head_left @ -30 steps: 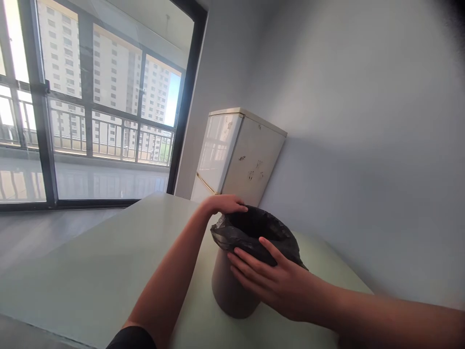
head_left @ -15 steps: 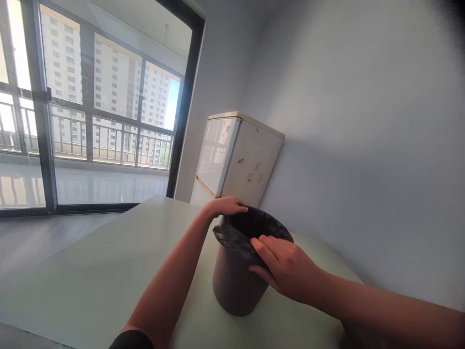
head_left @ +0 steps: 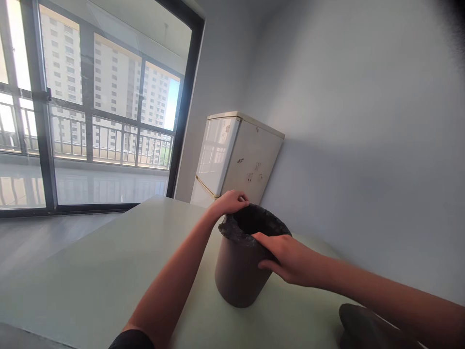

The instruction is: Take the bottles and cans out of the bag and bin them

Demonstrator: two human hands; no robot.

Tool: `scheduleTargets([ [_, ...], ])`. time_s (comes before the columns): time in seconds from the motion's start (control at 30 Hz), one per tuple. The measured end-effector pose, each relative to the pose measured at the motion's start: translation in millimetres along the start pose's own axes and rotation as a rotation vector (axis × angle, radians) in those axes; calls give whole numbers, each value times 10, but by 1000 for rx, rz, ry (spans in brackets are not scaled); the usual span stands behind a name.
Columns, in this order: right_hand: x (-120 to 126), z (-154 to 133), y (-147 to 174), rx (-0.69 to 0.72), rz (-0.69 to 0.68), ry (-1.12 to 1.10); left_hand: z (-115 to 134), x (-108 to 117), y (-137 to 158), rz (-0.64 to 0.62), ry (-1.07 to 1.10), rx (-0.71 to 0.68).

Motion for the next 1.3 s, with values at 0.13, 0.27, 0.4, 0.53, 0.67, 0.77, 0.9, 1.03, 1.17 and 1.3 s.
scheduleTargets([
  [0.13, 54, -25, 27, 53, 3, 16, 16, -35, -5, -6, -2, -23],
  [0.27, 205, -183, 103, 169, 295, 254, 21, -40, -3, 0, -7, -26],
  [0.4, 191, -297, 220, 207, 462, 475, 21, -48, 7, -11, 0, -22],
  [0.53, 176, -275, 278, 168, 494, 396, 20, -59, 14, -28, 5, -18],
  [0.67, 273, -51, 238, 9, 406, -67, 19, -62, 4, -33, 4, -20],
  [0.77, 310, 169, 203, -184, 286, -400, 2, -69, -13, -39, 5, -21],
  [0.9, 412, 224, 242, -254, 285, -448, -22, -63, -29, -30, 2, -23],
  [1.03, 663, -62, 406, -48, 573, -98, -17, -63, -30, -32, 2, -25],
  [1.17, 499, -562, 525, 277, 627, 396, 1, -53, -22, -27, 0, -28],
  [1.3, 46, -771, 493, 480, 446, 666, 2, -49, -18, -22, -5, -31],
])
Point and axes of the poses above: each hand's wrist, its own y-axis away from the middle knuckle, its own x-axis out of the back of the hand, z = x × y, the point moved 10 cm from there along -y, towards the middle knuckle, and after that the axes turned 12 degrees about y, right-handed, at the moved point
